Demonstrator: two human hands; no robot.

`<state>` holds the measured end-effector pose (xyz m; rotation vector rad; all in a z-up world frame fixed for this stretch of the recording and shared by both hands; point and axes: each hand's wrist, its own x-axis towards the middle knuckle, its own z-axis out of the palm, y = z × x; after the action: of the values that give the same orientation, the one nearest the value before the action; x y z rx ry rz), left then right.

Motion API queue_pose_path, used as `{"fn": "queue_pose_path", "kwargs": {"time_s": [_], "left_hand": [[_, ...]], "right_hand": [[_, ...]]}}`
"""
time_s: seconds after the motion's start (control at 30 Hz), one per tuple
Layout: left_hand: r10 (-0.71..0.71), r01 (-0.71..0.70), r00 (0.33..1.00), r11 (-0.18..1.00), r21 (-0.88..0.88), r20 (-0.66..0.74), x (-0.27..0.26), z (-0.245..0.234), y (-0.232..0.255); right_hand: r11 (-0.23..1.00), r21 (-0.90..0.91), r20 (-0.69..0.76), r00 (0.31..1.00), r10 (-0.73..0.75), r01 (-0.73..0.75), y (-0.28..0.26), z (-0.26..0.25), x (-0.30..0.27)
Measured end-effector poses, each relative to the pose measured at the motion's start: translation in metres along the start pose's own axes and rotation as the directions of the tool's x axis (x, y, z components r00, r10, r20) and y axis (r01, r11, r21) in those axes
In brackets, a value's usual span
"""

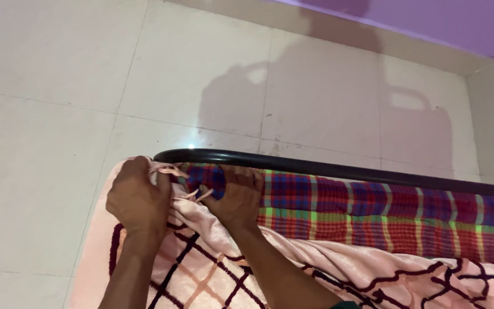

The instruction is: The person tucks the edges of a blanket and a checkered fabric under the side of a thin mattress by hand.

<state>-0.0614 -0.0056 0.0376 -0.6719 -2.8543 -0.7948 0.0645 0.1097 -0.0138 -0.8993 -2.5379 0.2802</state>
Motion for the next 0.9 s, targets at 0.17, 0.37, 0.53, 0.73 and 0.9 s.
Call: {"fn": "queue_pose_path", "kwargs": {"time_s": [0.17, 0.37, 0.53, 0.73, 0.9], "left_hand": [[-0.128, 0.080, 0.963, 0.976, -0.201, -0.239, -0.004, 0.004, -0.004], [0.052, -0.145, 0.933, 0.960, -0.238, -0.357, -0.017, 0.005, 0.002], [-0.119, -0.008, 0.952, 0.911, -0.413, -0.282, -0.013, -0.004, -0.019], [-0.239, 0.104, 0.931, 0.898, -0.427, -0.276, -0.004, -0.008, -0.002], [-0.012, -0.005, 0.985, 0.996, -0.094, -0.172, 0.016, 0.004, -0.008]], "right_hand": [[0.999, 0.002, 0.054, 0.998, 0.034, -0.034, -0.002, -0.007, 0.003], [0.999, -0.040, 0.032, 0.999, 0.031, -0.030, 0.001, -0.001, 0.001], [0.999, -0.008, 0.050, 0.998, 0.041, -0.041, 0.002, 0.004, 0.001], [0.999, -0.023, 0.040, 0.998, 0.041, -0.040, 0.003, 0.006, -0.001], [0.998, -0.028, 0.090, 0.995, 0.054, -0.051, 0.003, 0.003, 0.003]]}}
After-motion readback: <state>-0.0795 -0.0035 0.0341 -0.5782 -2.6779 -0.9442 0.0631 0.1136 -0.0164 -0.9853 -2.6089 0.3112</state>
